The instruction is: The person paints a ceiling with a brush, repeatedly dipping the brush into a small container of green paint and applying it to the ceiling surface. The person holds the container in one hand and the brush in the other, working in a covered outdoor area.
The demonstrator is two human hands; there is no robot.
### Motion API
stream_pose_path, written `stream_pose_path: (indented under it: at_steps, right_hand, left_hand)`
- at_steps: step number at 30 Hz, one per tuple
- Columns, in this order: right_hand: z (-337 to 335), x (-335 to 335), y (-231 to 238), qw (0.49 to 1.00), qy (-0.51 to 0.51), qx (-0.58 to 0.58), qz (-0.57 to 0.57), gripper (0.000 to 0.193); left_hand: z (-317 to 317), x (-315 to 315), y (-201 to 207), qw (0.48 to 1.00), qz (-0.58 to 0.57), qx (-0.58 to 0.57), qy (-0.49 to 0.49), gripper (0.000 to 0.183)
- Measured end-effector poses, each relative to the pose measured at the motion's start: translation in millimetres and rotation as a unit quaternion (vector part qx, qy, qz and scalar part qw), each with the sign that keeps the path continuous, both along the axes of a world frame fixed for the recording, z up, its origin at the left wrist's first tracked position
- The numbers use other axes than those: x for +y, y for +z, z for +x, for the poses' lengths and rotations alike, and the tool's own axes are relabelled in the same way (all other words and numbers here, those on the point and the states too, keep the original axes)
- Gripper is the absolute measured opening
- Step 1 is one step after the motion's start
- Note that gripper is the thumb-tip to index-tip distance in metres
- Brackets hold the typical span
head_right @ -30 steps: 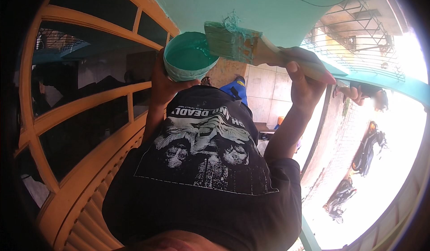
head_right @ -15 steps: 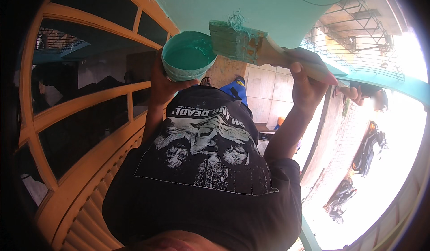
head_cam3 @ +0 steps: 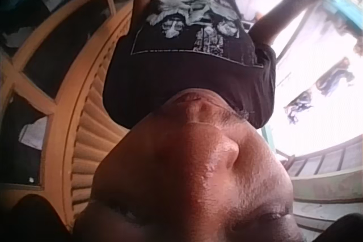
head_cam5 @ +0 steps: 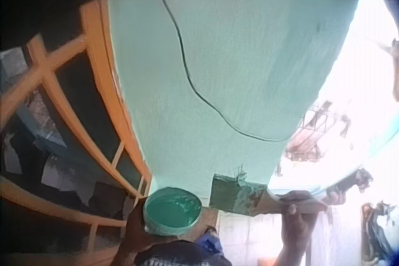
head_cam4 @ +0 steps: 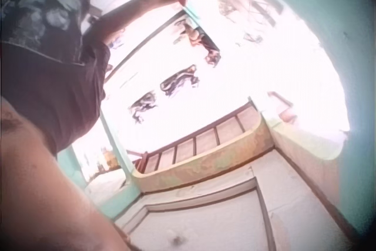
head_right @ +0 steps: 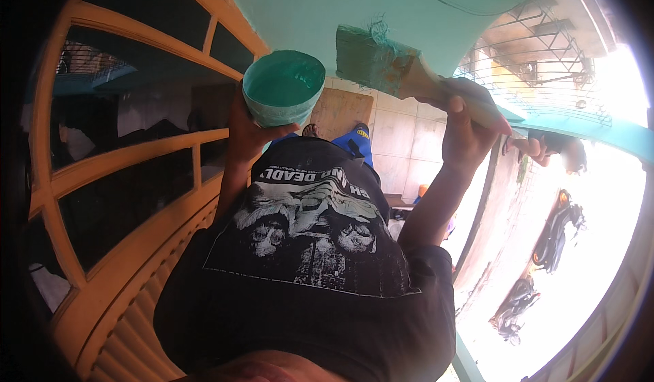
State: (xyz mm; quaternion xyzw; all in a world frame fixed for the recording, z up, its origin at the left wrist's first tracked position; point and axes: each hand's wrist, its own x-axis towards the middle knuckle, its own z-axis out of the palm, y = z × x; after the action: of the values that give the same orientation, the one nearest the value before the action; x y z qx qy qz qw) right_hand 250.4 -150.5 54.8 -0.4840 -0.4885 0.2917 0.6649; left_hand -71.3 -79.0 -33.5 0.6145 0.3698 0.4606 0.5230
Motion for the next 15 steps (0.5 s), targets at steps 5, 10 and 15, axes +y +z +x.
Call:
stream_pose_path:
  at_steps: [5,10,15]
  right_hand:
    - [-12,10,7,0.985,-0.117,0.126,-0.015,0.038]
    - [4,76,44,0.977,-0.045,0.205,0.034,0.037]
    - [55,122,150,0.976,-0.050,0.037,0.209,0.041]
  left_hand:
    - [0,4,-9,0.999,-0.015,-0.034,-0.011,0.096]
    - [2,10,-17,1.000,-0.009,-0.007,0.023,0.089]
    - [13,18,-10,1.000,0.017,0.021,0.014,0.095]
